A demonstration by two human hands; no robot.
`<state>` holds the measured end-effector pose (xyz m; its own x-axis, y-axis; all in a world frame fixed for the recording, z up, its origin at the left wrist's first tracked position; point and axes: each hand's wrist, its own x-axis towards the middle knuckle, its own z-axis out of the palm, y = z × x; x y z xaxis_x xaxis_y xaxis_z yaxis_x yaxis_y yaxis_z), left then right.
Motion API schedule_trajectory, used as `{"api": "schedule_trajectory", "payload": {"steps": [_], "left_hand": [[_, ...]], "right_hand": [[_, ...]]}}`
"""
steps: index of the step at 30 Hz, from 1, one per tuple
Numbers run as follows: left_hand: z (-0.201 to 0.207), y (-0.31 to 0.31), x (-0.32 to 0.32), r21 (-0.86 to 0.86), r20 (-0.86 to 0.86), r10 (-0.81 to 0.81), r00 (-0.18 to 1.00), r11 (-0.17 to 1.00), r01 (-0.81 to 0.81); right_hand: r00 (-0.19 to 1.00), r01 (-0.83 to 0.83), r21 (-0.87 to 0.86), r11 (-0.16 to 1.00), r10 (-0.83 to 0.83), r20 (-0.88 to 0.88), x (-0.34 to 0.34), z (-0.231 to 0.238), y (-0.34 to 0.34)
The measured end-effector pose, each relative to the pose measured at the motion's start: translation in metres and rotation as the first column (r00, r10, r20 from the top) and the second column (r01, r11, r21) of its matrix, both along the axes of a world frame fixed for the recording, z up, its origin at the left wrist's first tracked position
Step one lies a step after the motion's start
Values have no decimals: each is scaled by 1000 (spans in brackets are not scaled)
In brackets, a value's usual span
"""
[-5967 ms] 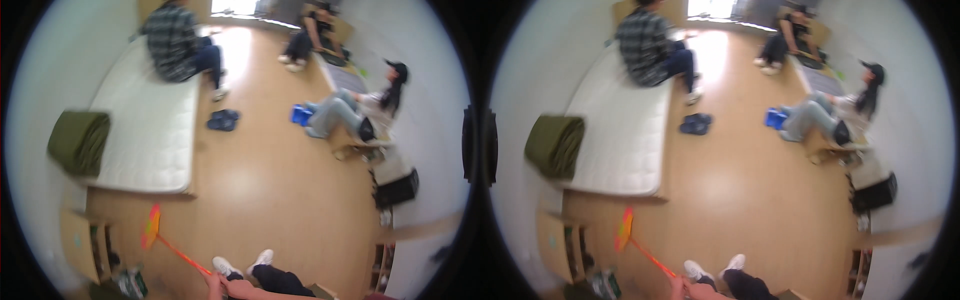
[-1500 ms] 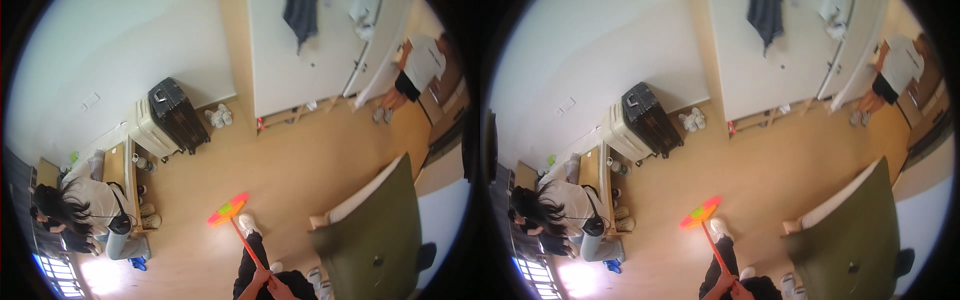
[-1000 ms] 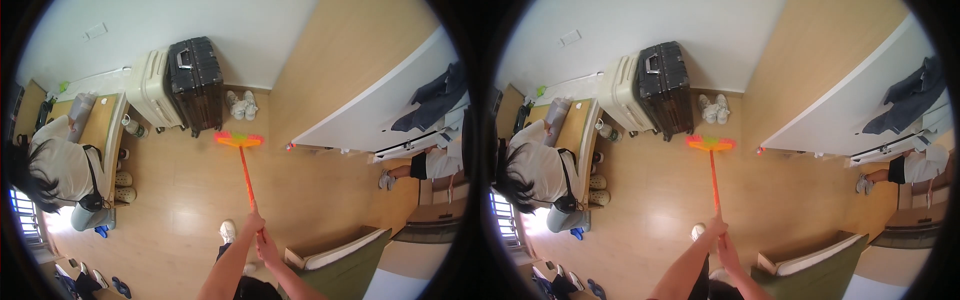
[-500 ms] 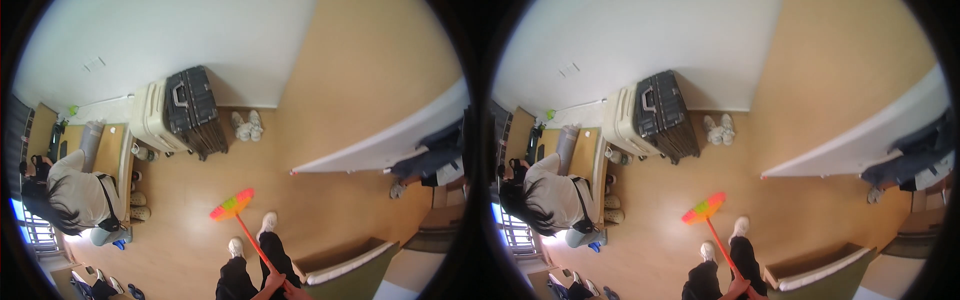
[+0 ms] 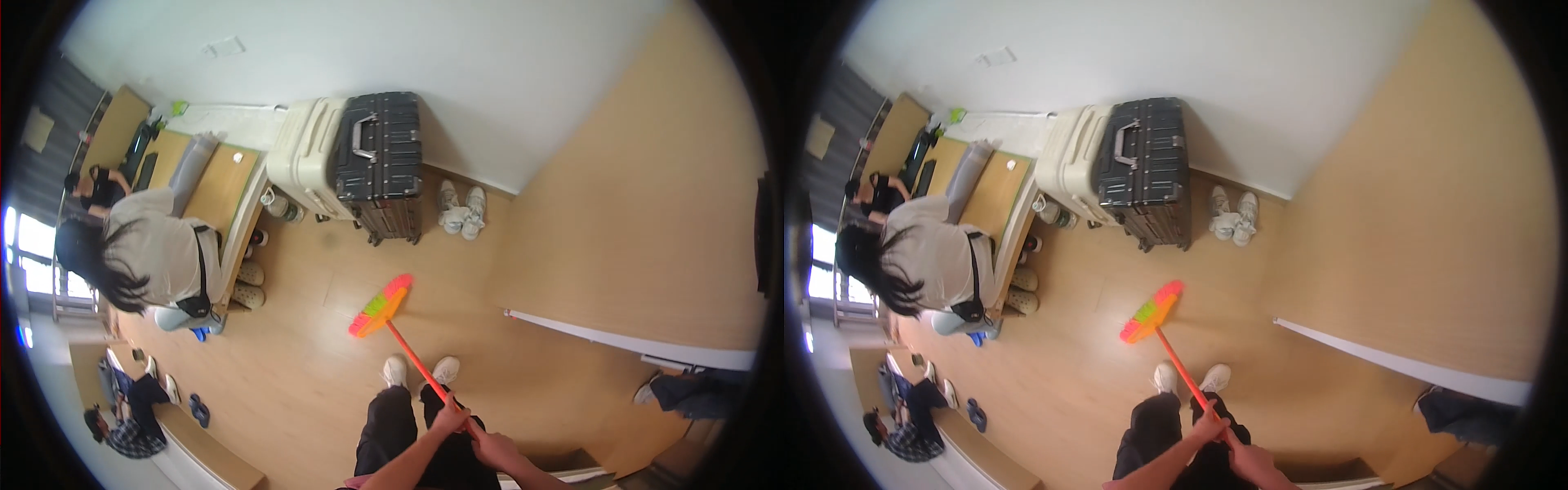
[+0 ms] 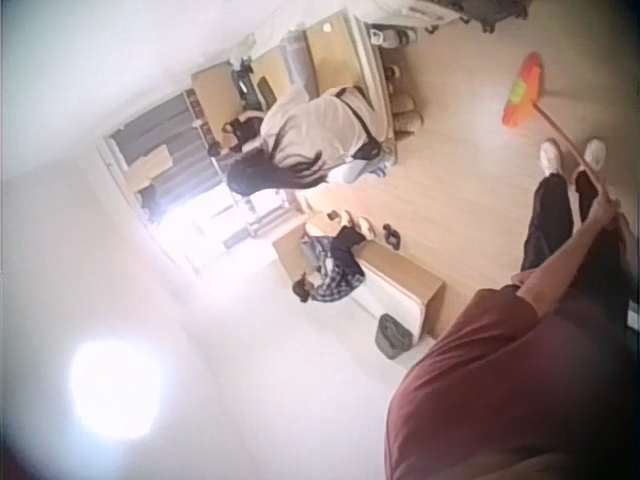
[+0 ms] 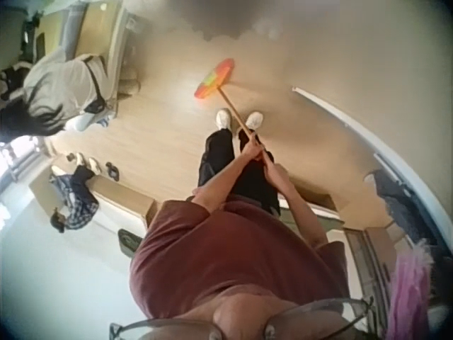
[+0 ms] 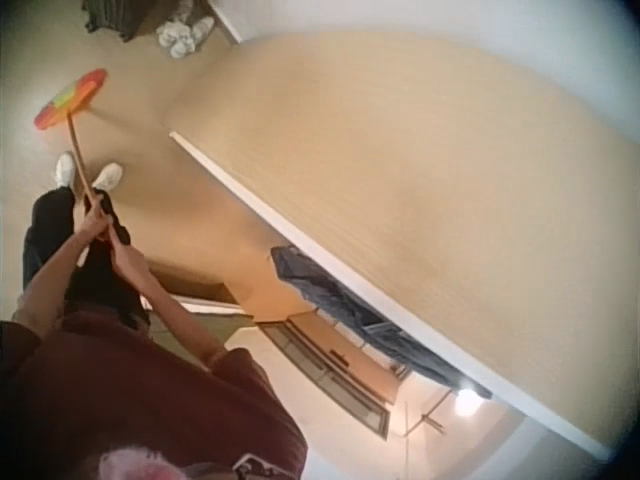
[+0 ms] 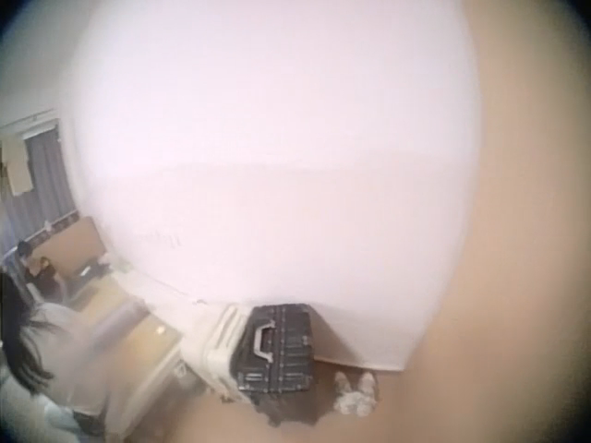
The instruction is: The person sweeps the dormitory floor with a broom and picks up trash from the floor by hand.
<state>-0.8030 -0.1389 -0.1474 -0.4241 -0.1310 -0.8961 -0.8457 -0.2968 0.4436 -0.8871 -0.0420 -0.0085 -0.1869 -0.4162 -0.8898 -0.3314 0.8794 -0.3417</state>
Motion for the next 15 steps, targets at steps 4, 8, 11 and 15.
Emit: {"api": "schedule_trajectory", "payload": {"steps": [4, 8, 11, 15], "left_hand": [[-41, -75, 22, -167, -100, -10, 995, 986, -7], [-3, -177, 55, -255, -13, 402, 916, 884, -392], [-27, -221, 136, -225, 36, 577, 816, 800, -556], [-10, -266, 200, -352, 108, 707, 699, 684, -638]], "right_hand": [[960, -221, 72, 973, 230, -158, -28, -1, -59], [943, -268, 60, 962, 275, -187, -62, -2, -116], [928, -345, -185, 920, 305, -213, -72, -15, -169], [797, -566, -27, 824, 539, -273, -95, -5, -242]]}}
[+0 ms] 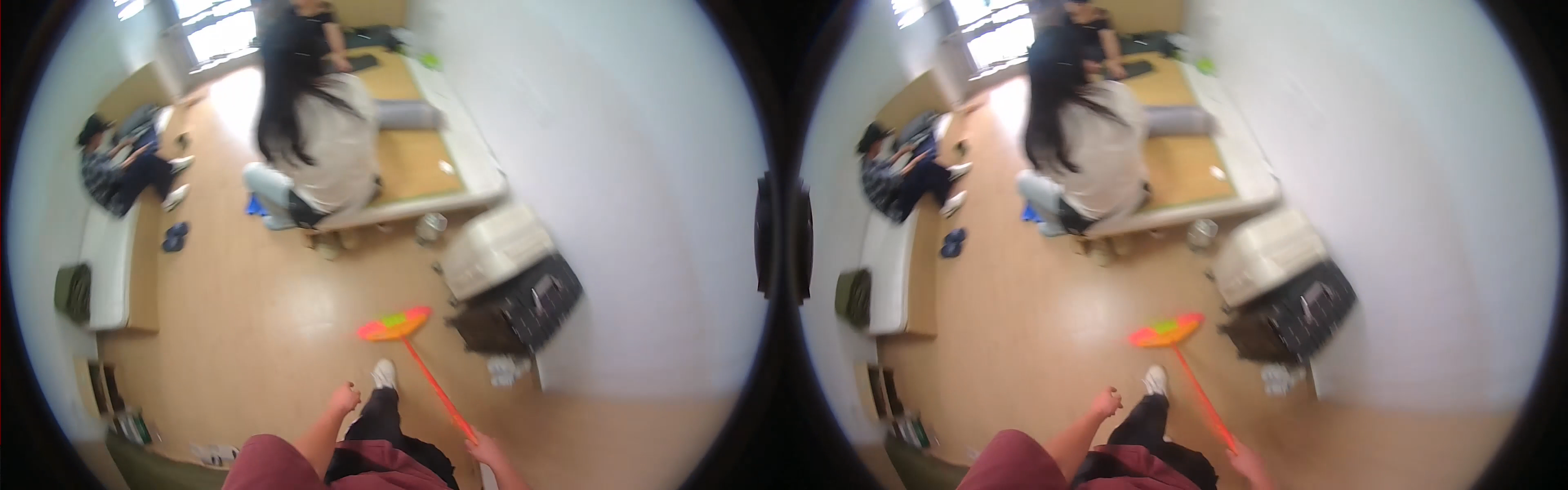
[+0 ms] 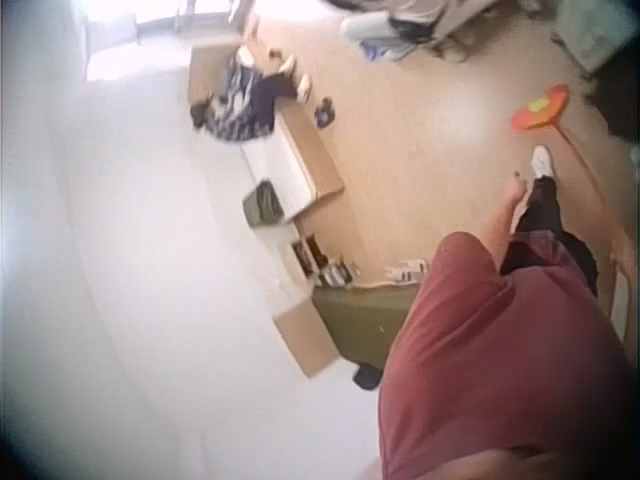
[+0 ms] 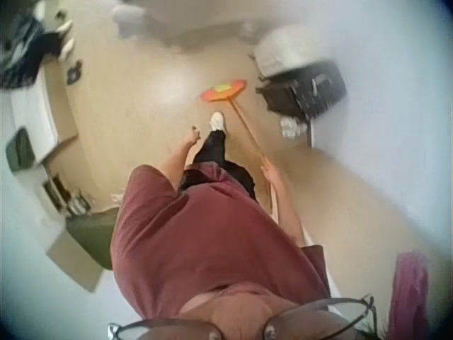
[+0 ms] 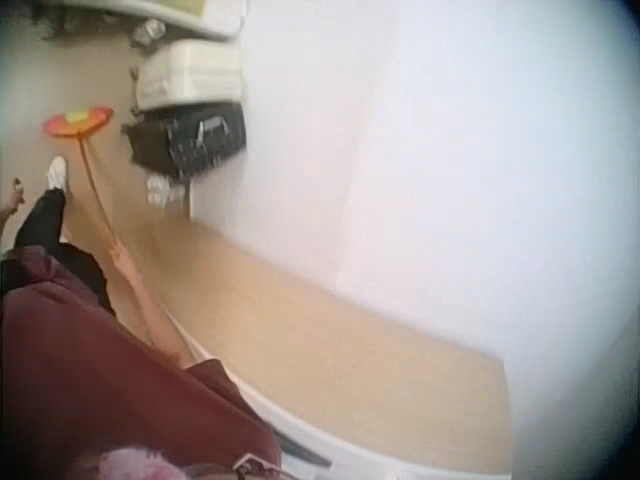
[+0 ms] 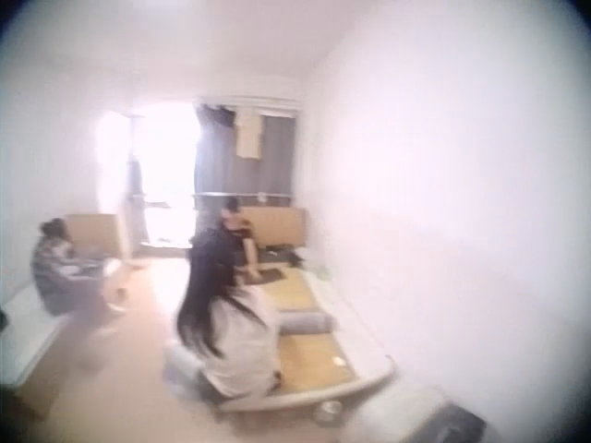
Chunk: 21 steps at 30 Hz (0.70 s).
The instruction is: The person sweeps the dormitory floor with a broom and picks up trash from the floor by hand.
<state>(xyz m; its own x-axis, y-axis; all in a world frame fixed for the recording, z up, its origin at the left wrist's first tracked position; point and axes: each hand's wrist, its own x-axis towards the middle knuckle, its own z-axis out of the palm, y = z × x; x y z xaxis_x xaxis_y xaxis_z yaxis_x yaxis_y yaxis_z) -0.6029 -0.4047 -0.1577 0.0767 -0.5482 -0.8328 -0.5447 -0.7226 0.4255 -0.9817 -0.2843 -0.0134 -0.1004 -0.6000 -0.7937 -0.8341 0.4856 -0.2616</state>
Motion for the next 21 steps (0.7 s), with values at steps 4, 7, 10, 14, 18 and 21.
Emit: {"api": "schedule_trajectory", "payload": {"steps": [4, 7, 10, 14, 18, 21], "left_hand": [[-1, -21, 47, 29, 21, 136, 990, 990, -137], [5, -7, 69, 14, -44, 327, 944, 945, -327], [38, 6, 81, -81, -129, 649, 749, 746, -661], [45, 25, 57, -20, -55, 857, 512, 512, -859], [21, 26, 3, 47, 21, 798, 603, 602, -797], [14, 34, -30, 218, -132, 879, 458, 476, -852]], "right_hand": [[895, -340, 231, 912, 389, -219, -33, -2, -119], [869, -445, 354, 822, 492, -51, -70, -32, -176], [743, -586, 359, 726, 658, -119, 20, 78, -283], [384, -909, 90, 406, 903, -194, 48, 123, -356], [185, -983, -21, 185, 956, -226, 52, 95, -436], [76, -996, -54, 67, 982, -173, 91, 109, -464]]}}
